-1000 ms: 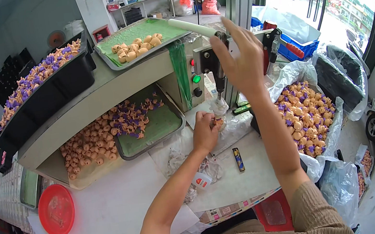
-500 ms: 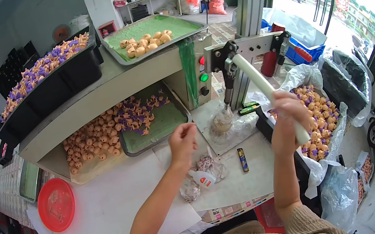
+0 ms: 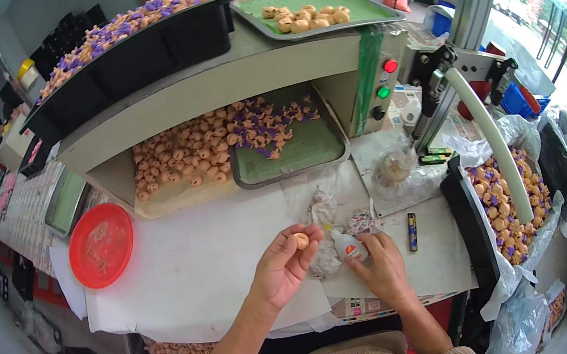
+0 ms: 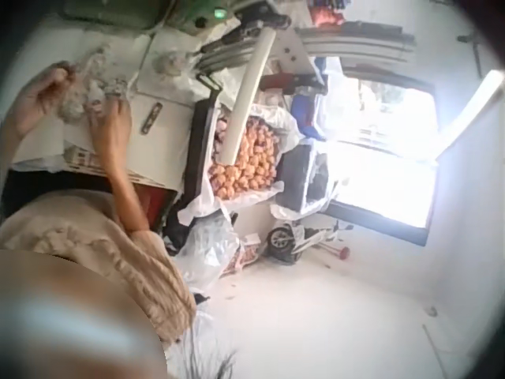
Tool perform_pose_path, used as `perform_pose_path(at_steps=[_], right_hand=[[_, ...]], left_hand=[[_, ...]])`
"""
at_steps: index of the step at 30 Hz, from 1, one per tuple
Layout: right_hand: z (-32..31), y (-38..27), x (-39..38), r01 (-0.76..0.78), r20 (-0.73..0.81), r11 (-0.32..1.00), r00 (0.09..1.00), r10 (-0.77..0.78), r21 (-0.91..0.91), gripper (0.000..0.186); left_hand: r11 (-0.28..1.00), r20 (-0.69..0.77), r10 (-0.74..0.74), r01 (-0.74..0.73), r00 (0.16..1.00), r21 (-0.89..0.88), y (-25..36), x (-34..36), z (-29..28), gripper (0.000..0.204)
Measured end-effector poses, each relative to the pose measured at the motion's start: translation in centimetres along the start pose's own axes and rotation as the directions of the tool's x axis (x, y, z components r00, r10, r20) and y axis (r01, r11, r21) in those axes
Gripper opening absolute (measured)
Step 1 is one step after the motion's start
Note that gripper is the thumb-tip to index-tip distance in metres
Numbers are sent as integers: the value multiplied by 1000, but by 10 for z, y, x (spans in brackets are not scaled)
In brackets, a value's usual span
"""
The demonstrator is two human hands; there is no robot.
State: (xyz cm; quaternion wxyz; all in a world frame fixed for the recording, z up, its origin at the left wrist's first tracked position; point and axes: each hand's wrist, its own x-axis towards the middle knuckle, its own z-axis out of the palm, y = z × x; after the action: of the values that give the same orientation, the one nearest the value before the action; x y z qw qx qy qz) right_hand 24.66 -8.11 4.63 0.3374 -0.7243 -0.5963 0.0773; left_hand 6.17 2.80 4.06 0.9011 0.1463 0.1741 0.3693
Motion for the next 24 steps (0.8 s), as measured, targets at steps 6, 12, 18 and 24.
perform_pose_path(at_steps=[6,12,18,24], right_hand=[[12,-10,1,-112,75,993,991,110,28,38],[7,-21,3,-294,133,947,951,278,128,31],[8,-12,-11,-147,26,747,985,172,648,30],[12,-21,-22,-327,181,615,940,289,717,38]], left_hand=[[1000,-1,-12,12,1000,-5,-10,-34,-31,37],[994,36,-57,60,998,-90,-8,-54,-57,38],[999,-81,-18,20,997,27,-14,-54,-48,37],[998,-46,-24,26,999,56,-19,-53,-54,39]])
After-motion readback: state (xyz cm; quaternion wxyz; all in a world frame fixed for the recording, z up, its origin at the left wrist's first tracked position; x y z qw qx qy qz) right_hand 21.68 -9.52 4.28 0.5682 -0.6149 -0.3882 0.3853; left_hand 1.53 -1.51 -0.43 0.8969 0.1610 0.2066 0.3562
